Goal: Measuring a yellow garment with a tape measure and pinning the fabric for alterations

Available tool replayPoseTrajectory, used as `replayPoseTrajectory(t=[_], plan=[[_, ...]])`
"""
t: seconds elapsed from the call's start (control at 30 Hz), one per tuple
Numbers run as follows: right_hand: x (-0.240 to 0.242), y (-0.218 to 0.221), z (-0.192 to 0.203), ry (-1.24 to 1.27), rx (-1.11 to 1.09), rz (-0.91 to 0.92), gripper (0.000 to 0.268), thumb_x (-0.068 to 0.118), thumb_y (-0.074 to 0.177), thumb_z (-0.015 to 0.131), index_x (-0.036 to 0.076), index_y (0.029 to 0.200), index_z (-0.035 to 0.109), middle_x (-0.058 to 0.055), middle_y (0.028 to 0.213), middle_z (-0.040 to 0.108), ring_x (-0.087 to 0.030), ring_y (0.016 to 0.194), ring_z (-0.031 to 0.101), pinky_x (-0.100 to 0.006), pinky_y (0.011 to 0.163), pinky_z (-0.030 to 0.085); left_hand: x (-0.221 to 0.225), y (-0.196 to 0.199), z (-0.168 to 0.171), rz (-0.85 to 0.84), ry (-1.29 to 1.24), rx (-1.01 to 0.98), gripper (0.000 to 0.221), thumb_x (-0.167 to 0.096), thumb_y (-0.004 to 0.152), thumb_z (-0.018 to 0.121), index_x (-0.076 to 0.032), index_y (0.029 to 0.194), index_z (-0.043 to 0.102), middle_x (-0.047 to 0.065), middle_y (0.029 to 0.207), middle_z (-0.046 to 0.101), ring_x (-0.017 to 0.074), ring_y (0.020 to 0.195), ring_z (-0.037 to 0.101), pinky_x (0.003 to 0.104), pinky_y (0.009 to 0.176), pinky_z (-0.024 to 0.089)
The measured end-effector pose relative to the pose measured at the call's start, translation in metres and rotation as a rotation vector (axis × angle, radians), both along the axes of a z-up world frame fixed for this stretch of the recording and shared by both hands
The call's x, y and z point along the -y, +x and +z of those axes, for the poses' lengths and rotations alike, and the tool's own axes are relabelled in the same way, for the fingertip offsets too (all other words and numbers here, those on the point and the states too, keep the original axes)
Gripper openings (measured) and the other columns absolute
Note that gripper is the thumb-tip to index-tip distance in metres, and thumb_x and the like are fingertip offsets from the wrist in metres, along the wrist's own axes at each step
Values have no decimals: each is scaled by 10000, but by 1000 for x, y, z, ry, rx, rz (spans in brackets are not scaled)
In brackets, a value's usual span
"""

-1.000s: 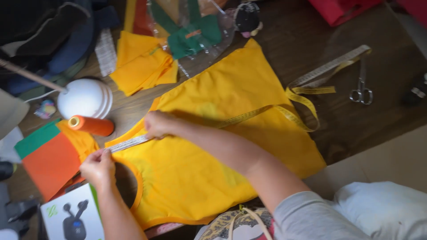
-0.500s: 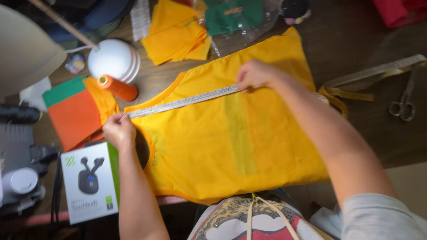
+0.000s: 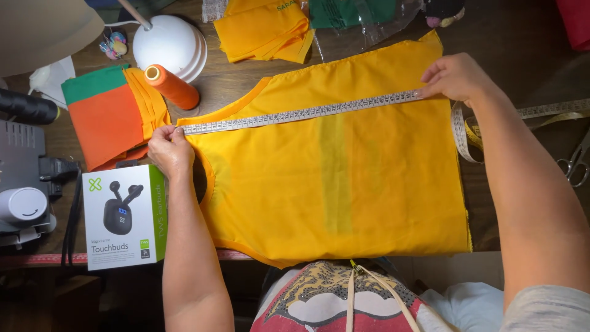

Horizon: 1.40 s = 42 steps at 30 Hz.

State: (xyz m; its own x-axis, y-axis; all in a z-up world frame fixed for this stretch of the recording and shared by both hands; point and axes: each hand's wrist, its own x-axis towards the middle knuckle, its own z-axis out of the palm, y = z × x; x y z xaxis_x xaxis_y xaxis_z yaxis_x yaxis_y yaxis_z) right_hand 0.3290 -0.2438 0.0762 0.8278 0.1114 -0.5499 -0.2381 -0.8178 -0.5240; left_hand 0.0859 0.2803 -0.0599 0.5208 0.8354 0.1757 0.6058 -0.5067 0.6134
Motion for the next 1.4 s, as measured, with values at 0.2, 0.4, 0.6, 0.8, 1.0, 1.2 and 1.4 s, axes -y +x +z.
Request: replayPoseTrajectory(t=[0.2, 0.4, 0.6, 0.8, 1.0, 1.2, 1.4], plan=[[27, 14, -21, 63, 86, -35, 299, 3, 789, 886, 13, 1033, 715, -148, 933, 759, -201, 864, 722, -298, 836, 544, -1, -1, -7, -18, 60, 28, 69, -253, 896, 763, -190, 910, 739, -3, 812, 751, 336, 784, 685, 490, 793, 490], [32, 18, -27, 90, 108, -19, 301, 8, 778, 895, 19, 1013, 708, -134, 914, 759, -182, 842, 724, -272, 824, 547, -3, -2, -11, -29, 83, 33, 71, -254, 909, 757, -190, 918, 728, 1, 820, 745, 357, 792, 668, 504, 795, 475], [31, 17, -23, 71, 104, -15, 303, 27, 784, 900, 24, 1016, 706, -134, 921, 764, -183, 838, 730, -260, 799, 547, -2, -2, -12, -29, 91, 39, 60, -238, 912, 764, -188, 922, 732, 2, 820, 746, 354, 786, 671, 509, 783, 478], [32, 15, -25, 110, 133, -13, 258, 41, 783, 909, 25, 967, 729, -118, 887, 758, -150, 804, 720, -229, 769, 579, -3, -3, -13, -43, 102, 40, 67, -243, 919, 754, -183, 924, 726, 5, 819, 740, 365, 784, 665, 515, 783, 471], [27, 11, -24, 56, 146, -5, 177, 74, 784, 917, 73, 885, 771, -57, 849, 750, -106, 785, 666, -223, 751, 547, -2, -3, -13, -50, 111, 40, 65, -236, 927, 759, -180, 926, 724, 7, 822, 740, 364, 785, 667, 524, 772, 471], [25, 8, -23, 32, 154, -9, 181, 130, 774, 936, 98, 869, 784, -34, 842, 737, -96, 804, 620, -254, 768, 521, -3, -4, -15, -57, 122, 47, 62, -228, 928, 756, -176, 933, 722, 11, 833, 746, 365, 796, 670, 523, 770, 474], [22, 9, -23, -16, 164, 6, 182, 153, 771, 945, 93, 860, 798, -47, 844, 735, -124, 815, 608, -277, 733, 511, -1, -4, -13, -59, 144, 51, 60, -220, 922, 758, -174, 924, 719, 22, 832, 746, 374, 791, 667, 526, 760, 474]])
